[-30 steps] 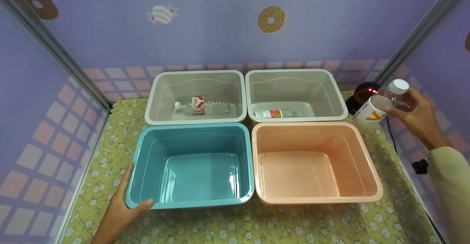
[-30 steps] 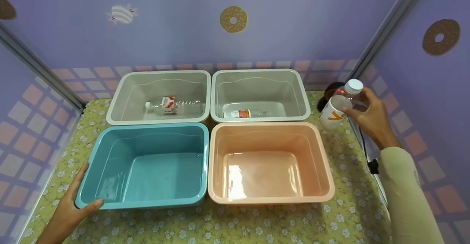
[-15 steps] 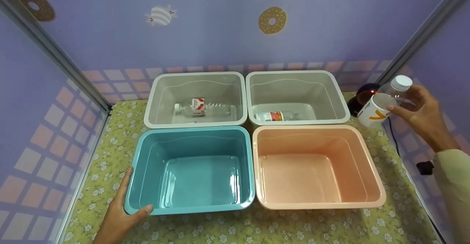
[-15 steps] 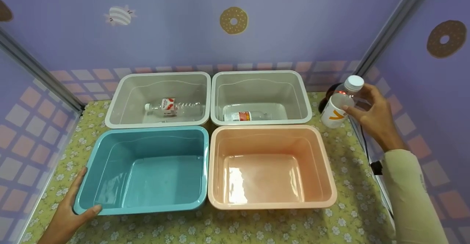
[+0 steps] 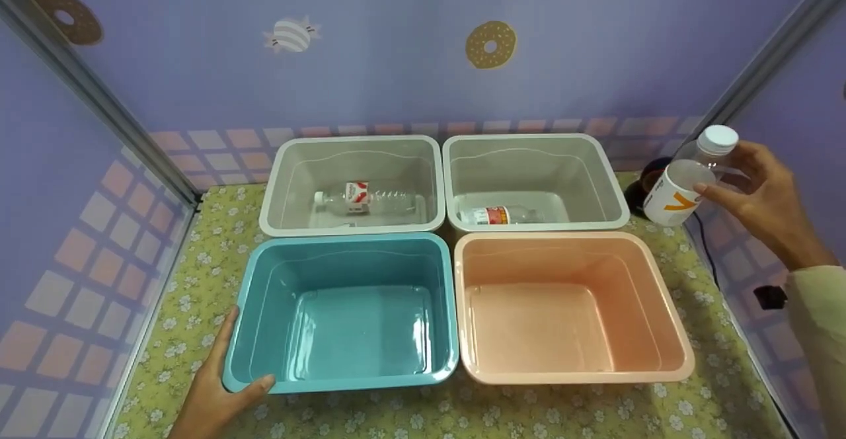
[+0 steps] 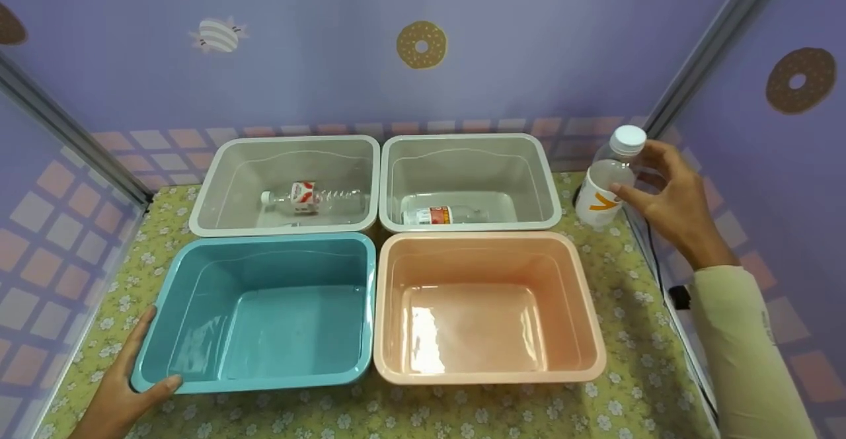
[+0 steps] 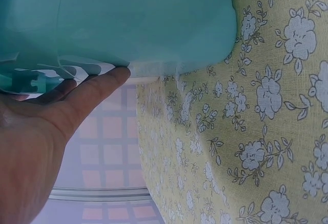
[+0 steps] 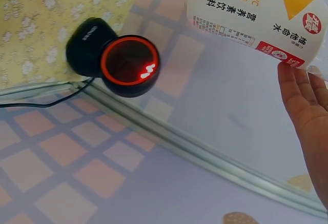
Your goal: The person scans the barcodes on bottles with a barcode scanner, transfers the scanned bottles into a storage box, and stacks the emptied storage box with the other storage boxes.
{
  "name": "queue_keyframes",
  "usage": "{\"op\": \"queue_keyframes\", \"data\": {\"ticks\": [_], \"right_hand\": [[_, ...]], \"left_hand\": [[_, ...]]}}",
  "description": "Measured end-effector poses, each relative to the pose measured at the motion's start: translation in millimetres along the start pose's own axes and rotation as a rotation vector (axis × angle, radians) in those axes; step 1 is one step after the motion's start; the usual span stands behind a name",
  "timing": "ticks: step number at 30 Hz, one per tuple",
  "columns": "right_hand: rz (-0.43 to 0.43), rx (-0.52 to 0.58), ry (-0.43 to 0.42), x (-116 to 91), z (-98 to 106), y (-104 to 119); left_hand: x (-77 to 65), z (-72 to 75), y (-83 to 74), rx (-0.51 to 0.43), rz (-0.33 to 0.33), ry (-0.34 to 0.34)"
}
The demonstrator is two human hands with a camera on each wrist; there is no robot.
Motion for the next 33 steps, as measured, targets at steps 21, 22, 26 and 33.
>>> {"op": "queue_keyframes", "data": {"ticks": [21, 22, 26, 33], "right_hand": [[0.135, -0.086, 0.159, 14, -38, 45], [0.146, -0.084, 0.169, 15, -40, 46], [0.19, -0.076, 0.207, 20, -51, 53], [0.24, -0.114, 0.25, 30, -67, 59]], "left_hand": [[-6.2, 1.8, -1.1, 0.064, -0.021, -0.023], [-6.2, 1.7, -1.6, 0.07, -0.021, -0.023], [-5.7, 1.1, -2.1, 0.053, -0.006, -0.019], [-2.1, -0.4, -1.2, 0.01, -0.003, -0.008]]}}
Point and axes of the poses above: each hand's wrist, its own x-axis towards the middle knuckle, its own z-axis out of the back of the hand, y = z × x, the point moved 1 cm from there along x, towards the middle knuckle, and after that the axes turned 7 degrees about -y, right-handed, at the moved point
